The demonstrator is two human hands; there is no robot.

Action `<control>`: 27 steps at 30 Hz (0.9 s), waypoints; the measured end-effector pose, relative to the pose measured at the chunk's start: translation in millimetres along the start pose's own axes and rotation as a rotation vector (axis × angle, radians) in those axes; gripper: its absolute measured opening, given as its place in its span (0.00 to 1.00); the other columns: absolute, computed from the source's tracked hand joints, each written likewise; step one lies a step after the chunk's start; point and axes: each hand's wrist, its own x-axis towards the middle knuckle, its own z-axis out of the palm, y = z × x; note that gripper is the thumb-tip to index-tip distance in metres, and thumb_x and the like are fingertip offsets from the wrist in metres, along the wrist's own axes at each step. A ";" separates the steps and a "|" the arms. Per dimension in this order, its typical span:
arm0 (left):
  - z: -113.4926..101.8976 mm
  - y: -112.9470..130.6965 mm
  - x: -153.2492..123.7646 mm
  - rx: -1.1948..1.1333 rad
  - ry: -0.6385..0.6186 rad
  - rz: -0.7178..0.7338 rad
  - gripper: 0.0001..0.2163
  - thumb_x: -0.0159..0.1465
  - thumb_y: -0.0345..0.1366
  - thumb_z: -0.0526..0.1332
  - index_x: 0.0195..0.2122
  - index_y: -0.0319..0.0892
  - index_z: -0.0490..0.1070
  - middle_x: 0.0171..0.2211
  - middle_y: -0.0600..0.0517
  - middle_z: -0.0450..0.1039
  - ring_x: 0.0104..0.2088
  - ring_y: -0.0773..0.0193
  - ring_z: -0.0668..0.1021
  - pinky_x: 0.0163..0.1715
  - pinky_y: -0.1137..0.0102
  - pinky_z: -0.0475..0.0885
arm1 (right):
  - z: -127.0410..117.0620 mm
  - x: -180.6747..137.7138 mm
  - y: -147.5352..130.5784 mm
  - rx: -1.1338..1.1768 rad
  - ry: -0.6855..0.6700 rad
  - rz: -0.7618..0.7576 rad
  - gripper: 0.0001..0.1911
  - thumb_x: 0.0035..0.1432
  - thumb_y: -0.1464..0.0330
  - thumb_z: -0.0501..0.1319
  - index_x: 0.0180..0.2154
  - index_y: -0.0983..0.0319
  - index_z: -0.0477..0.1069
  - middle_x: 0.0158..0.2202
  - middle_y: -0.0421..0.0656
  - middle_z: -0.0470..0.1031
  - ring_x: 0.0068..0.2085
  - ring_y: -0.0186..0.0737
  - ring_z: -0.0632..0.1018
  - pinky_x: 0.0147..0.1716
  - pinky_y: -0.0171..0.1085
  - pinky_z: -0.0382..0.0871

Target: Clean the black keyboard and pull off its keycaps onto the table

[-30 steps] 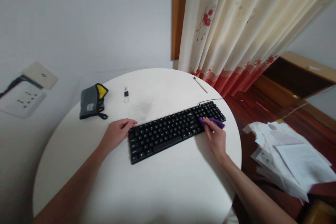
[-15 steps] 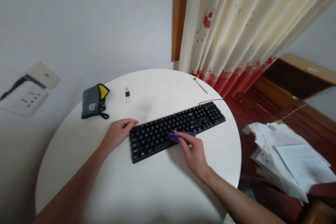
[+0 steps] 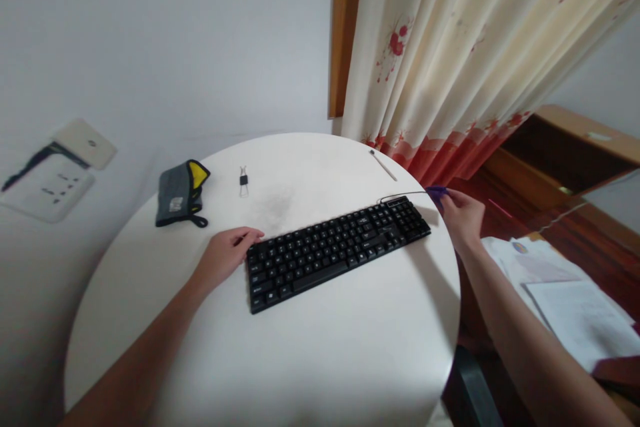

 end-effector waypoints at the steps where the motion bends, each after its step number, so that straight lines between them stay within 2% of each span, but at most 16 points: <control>1: 0.0 0.0 0.0 0.011 0.001 0.008 0.21 0.57 0.52 0.56 0.34 0.42 0.81 0.32 0.49 0.81 0.25 0.61 0.76 0.24 0.72 0.68 | 5.4 0.2 6.0 -0.048 -0.041 0.008 0.20 0.50 0.63 0.62 0.41 0.70 0.80 0.37 0.54 0.82 0.37 0.48 0.82 0.38 0.43 0.76; 5: 0.4 -1.6 0.6 0.049 -0.007 0.039 0.20 0.59 0.51 0.55 0.34 0.43 0.81 0.32 0.50 0.81 0.26 0.60 0.77 0.28 0.71 0.69 | 24.1 -8.3 25.7 -0.202 -0.131 -0.011 0.20 0.51 0.63 0.60 0.40 0.71 0.81 0.36 0.55 0.82 0.36 0.50 0.82 0.38 0.44 0.74; 8: 0.4 -2.5 1.1 0.076 -0.012 0.037 0.20 0.59 0.51 0.55 0.35 0.43 0.81 0.31 0.51 0.81 0.26 0.60 0.77 0.27 0.71 0.68 | 24.5 -11.9 34.1 -0.241 -0.153 -0.048 0.20 0.52 0.63 0.59 0.40 0.71 0.80 0.36 0.55 0.82 0.37 0.51 0.81 0.38 0.43 0.73; 13: -0.1 -1.6 0.3 0.086 -0.020 0.029 0.21 0.59 0.51 0.54 0.35 0.43 0.81 0.27 0.51 0.80 0.24 0.60 0.75 0.24 0.71 0.66 | 0.8 -14.0 38.8 -0.251 -0.213 -0.010 0.20 0.52 0.63 0.59 0.41 0.70 0.80 0.36 0.55 0.82 0.36 0.49 0.81 0.35 0.41 0.73; 20: 0.0 -3.5 1.1 0.046 -0.035 0.025 0.20 0.59 0.51 0.55 0.35 0.42 0.80 0.30 0.51 0.80 0.26 0.61 0.76 0.24 0.72 0.66 | -35.4 -37.8 42.6 -0.290 -0.249 -0.027 0.19 0.54 0.62 0.59 0.41 0.68 0.79 0.37 0.53 0.82 0.37 0.50 0.82 0.38 0.43 0.73; 27: -0.3 -1.4 0.7 0.031 -0.038 0.025 0.21 0.58 0.52 0.55 0.35 0.42 0.80 0.31 0.49 0.81 0.27 0.59 0.77 0.24 0.71 0.67 | -39.5 -63.7 26.9 -0.391 -0.166 -0.075 0.19 0.56 0.61 0.57 0.41 0.67 0.80 0.37 0.52 0.82 0.37 0.51 0.81 0.37 0.42 0.71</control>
